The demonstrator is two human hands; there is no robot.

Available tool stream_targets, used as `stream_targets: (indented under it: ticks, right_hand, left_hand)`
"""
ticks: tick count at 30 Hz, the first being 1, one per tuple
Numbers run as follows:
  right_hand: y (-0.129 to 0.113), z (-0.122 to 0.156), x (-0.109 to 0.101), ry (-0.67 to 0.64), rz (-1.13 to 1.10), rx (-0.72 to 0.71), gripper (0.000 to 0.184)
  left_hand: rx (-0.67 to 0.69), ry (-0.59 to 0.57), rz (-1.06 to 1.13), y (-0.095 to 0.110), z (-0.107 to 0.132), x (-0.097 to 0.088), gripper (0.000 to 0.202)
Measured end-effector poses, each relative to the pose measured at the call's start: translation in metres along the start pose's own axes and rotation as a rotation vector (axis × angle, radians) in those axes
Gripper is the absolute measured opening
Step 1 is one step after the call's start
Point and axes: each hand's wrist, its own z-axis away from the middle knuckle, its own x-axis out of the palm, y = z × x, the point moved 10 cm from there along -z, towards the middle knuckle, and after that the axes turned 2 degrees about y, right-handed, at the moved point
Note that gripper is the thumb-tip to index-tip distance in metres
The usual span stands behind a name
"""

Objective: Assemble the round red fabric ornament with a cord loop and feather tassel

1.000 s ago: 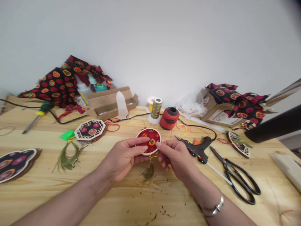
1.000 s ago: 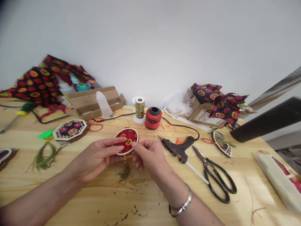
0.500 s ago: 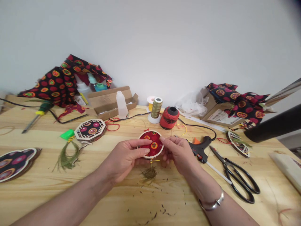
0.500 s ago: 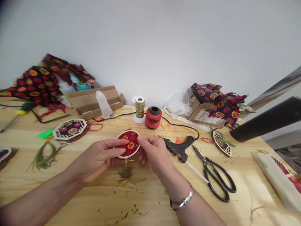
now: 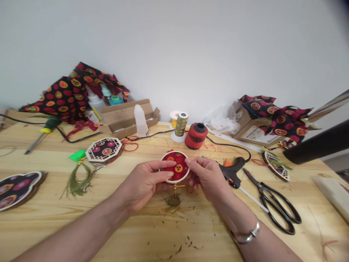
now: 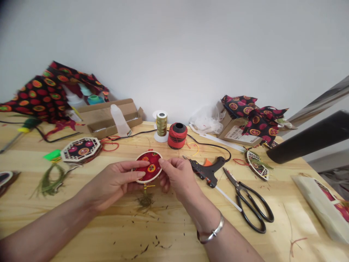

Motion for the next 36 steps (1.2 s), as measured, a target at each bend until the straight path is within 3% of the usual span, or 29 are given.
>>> stream_targets:
  ticks: [16, 26, 30, 36]
  right_hand:
    - [0.005, -0.005, -0.002, -0.005, 0.002, -0.003, 0.035]
    - [0.006, -0.004, 0.002, -0.019, -0.026, 0.020, 0.042]
    - [0.006, -0.004, -0.005, 0.053, 0.058, 0.040, 0.050]
    - [-0.007, 0.001, -0.002, 0.053, 0.265, -0.110, 0.037]
  left_hand:
    - [0.035, -0.035, 0.040, 0.003, -0.004, 0.004, 0.023]
    - [0.019, 0.045, 0.038, 0.003, -0.003, -0.003, 0.021]
    - [0.045, 0.094, 0.077, 0.009, -0.004, -0.008, 0.021]
    - [0.090, 0.131, 0.097, 0.014, -0.006, -0.019, 0.022]
